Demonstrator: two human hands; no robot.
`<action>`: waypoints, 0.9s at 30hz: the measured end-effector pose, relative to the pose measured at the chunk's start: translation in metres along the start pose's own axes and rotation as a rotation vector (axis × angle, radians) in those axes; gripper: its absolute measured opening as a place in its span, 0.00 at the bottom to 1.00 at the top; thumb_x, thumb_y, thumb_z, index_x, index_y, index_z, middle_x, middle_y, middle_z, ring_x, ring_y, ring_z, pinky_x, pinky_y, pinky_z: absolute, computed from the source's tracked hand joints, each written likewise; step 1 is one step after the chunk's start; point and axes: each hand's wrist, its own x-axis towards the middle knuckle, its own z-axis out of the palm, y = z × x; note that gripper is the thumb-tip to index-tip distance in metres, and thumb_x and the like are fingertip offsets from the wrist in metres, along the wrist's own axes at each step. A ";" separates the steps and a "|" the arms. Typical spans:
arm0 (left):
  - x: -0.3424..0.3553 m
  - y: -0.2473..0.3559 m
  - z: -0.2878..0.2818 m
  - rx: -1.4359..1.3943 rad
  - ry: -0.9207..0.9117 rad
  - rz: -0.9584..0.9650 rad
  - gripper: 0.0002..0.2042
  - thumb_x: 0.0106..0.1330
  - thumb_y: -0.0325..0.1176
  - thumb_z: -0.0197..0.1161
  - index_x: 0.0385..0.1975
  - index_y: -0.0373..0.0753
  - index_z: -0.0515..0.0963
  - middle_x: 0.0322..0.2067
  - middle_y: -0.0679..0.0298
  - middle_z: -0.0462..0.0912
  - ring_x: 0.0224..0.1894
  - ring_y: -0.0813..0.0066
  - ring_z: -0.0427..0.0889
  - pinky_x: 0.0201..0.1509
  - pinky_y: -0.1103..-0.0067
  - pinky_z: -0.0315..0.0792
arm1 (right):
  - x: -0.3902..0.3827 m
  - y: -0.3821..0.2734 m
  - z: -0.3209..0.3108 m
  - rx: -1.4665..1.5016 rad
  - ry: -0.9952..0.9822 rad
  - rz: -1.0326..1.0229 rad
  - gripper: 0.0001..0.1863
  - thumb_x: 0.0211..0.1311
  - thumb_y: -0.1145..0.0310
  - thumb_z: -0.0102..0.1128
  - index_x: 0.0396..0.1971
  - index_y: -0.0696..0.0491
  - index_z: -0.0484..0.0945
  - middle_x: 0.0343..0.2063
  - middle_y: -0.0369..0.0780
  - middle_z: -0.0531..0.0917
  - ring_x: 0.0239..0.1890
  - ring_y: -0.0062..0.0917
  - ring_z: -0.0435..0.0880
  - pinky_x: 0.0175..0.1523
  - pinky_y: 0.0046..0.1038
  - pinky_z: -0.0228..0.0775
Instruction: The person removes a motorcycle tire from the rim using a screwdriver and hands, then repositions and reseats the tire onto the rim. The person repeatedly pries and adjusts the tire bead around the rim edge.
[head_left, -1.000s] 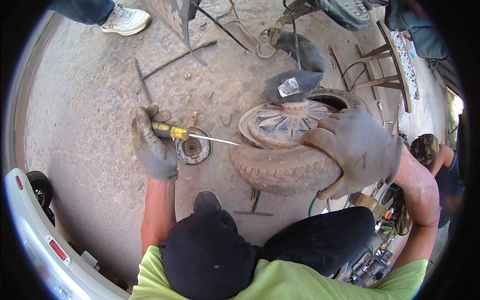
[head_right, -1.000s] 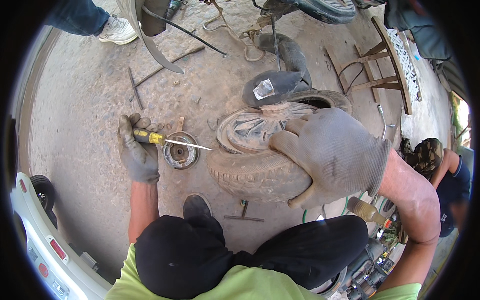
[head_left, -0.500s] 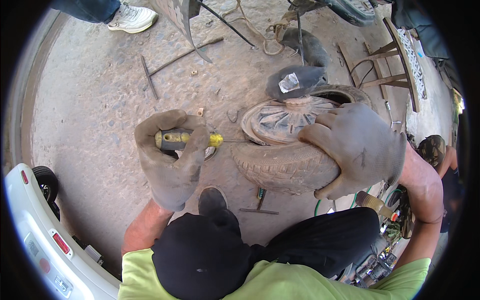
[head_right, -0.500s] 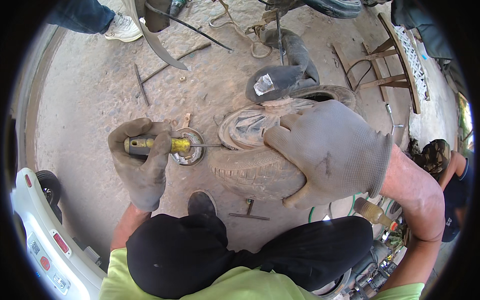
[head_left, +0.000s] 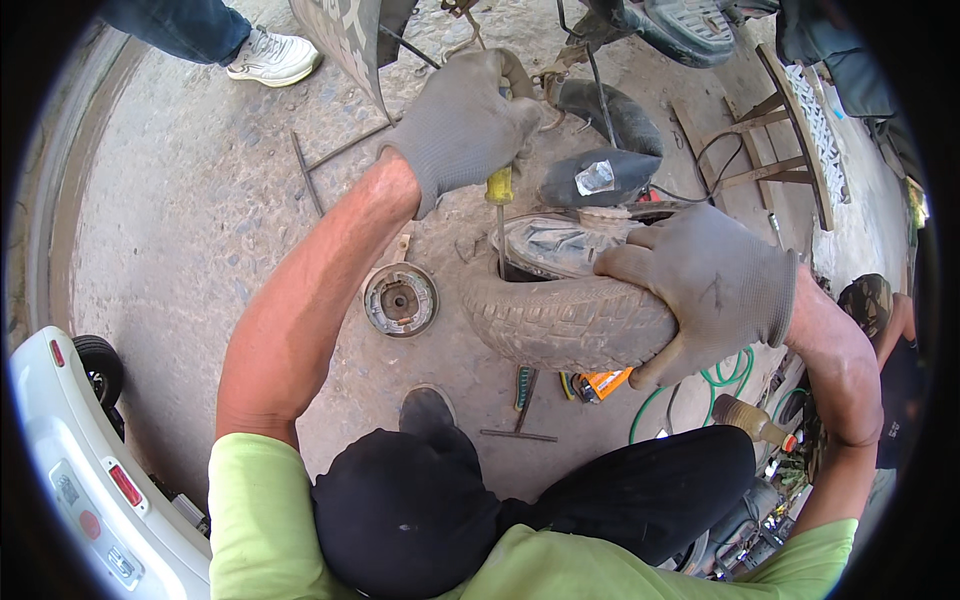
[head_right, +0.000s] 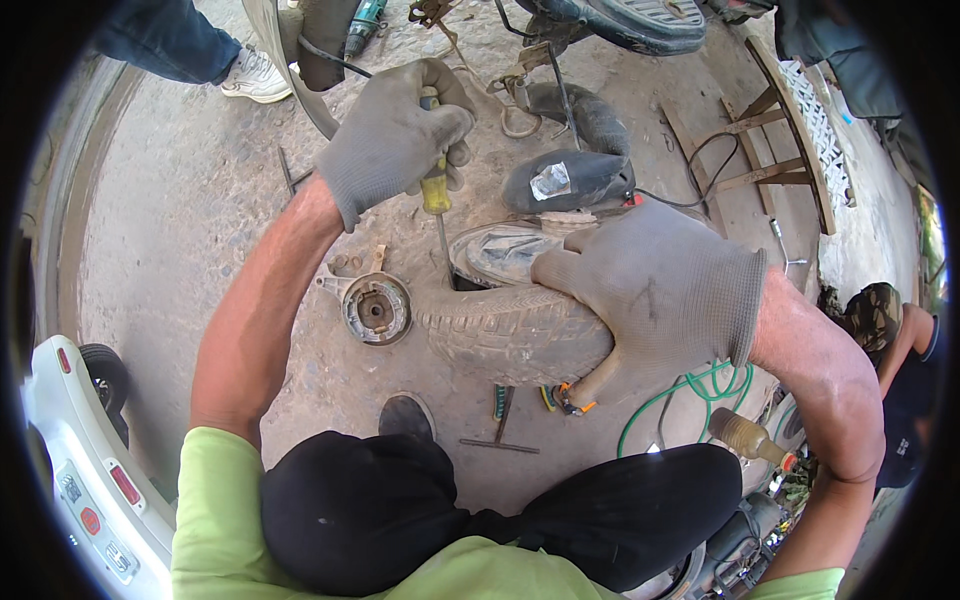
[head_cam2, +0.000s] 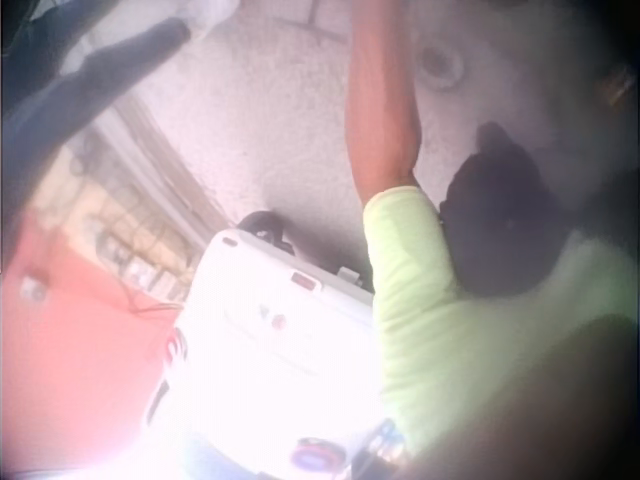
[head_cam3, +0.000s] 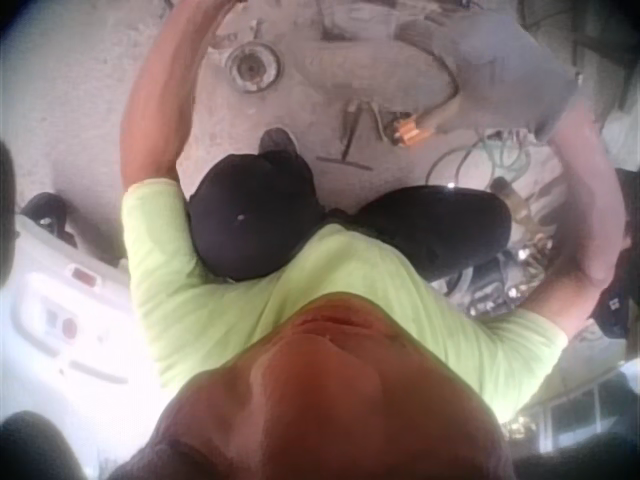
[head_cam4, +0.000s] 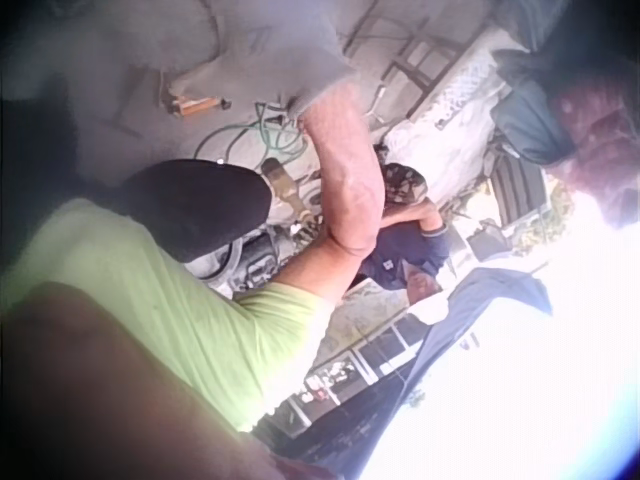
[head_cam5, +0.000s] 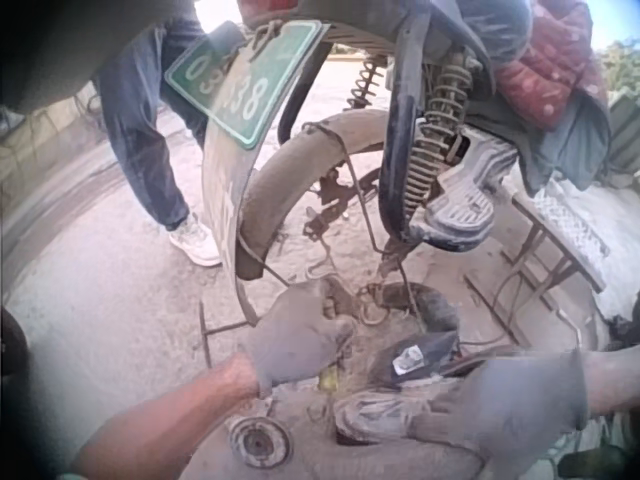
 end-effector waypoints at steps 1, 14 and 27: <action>0.006 -0.002 0.004 -0.009 -0.120 -0.079 0.09 0.79 0.30 0.64 0.47 0.29 0.81 0.28 0.60 0.89 0.25 0.74 0.91 0.24 0.76 0.84 | -0.001 -0.001 0.001 -0.001 0.005 0.000 0.46 0.37 0.39 0.92 0.55 0.53 0.85 0.40 0.47 0.90 0.42 0.50 0.92 0.48 0.48 0.85; 0.038 -0.003 0.013 -0.121 -0.247 -0.194 0.13 0.73 0.36 0.69 0.44 0.28 0.87 0.25 0.60 0.87 0.21 0.74 0.84 0.22 0.73 0.77 | 0.004 -0.006 -0.003 -0.010 -0.040 0.046 0.48 0.37 0.42 0.91 0.58 0.55 0.85 0.42 0.48 0.91 0.45 0.50 0.93 0.52 0.46 0.86; 0.060 -0.032 0.036 0.023 -0.418 -0.202 0.18 0.73 0.41 0.68 0.34 0.28 0.90 0.26 0.55 0.92 0.23 0.68 0.90 0.22 0.70 0.80 | 0.020 -0.018 -0.007 -0.009 -0.062 0.022 0.49 0.38 0.38 0.91 0.57 0.54 0.86 0.45 0.48 0.92 0.49 0.49 0.93 0.54 0.46 0.86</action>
